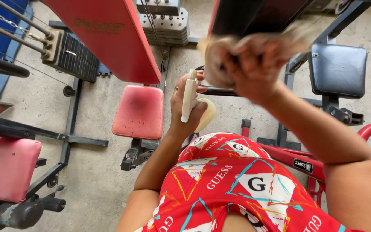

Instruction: The person is cleaning various gym machines and a yellow metal bench using a spray bottle and a cloth.

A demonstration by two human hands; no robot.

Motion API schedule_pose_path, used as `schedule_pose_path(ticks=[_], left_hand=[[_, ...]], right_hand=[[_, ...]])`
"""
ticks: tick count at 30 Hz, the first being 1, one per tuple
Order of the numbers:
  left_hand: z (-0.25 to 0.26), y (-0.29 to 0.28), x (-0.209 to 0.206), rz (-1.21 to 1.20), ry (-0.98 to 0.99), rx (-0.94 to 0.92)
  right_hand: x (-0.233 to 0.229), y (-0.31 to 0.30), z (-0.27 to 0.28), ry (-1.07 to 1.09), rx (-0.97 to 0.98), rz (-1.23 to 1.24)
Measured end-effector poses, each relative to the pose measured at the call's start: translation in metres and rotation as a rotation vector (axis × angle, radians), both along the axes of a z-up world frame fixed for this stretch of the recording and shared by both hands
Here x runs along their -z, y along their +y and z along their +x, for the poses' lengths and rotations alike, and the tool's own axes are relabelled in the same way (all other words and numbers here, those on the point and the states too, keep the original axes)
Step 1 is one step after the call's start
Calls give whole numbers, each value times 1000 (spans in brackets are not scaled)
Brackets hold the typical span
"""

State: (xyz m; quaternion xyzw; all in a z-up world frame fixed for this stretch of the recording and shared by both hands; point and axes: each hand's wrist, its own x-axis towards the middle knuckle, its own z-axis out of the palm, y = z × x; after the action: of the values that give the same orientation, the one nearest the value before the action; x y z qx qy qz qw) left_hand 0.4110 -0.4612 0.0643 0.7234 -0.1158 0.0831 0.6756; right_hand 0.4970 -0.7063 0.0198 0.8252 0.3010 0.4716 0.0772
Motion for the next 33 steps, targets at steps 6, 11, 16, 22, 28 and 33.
schedule_pose_path(ticks=[6, 11, 16, 22, 28, 33], left_hand=[[-7, -1, 7, -20, -64, 45], [-14, 0, -27, 62, -143, 127], [-20, -7, -38, 22, -191, 181], [-19, -11, -22, -15, -131, 189], [-17, -8, -19, -32, -131, 171], [-15, -12, -19, 39, -162, 187]], right_hand=[[64, 11, -24, 46, 16, -121], [-44, 16, -13, -40, -53, 2], [-119, 12, 0, 144, -32, 707], [-68, 20, 2, 27, 158, 391], [-1, 49, -15, 229, -223, 889], [-42, -3, 26, -14, -223, 866]])
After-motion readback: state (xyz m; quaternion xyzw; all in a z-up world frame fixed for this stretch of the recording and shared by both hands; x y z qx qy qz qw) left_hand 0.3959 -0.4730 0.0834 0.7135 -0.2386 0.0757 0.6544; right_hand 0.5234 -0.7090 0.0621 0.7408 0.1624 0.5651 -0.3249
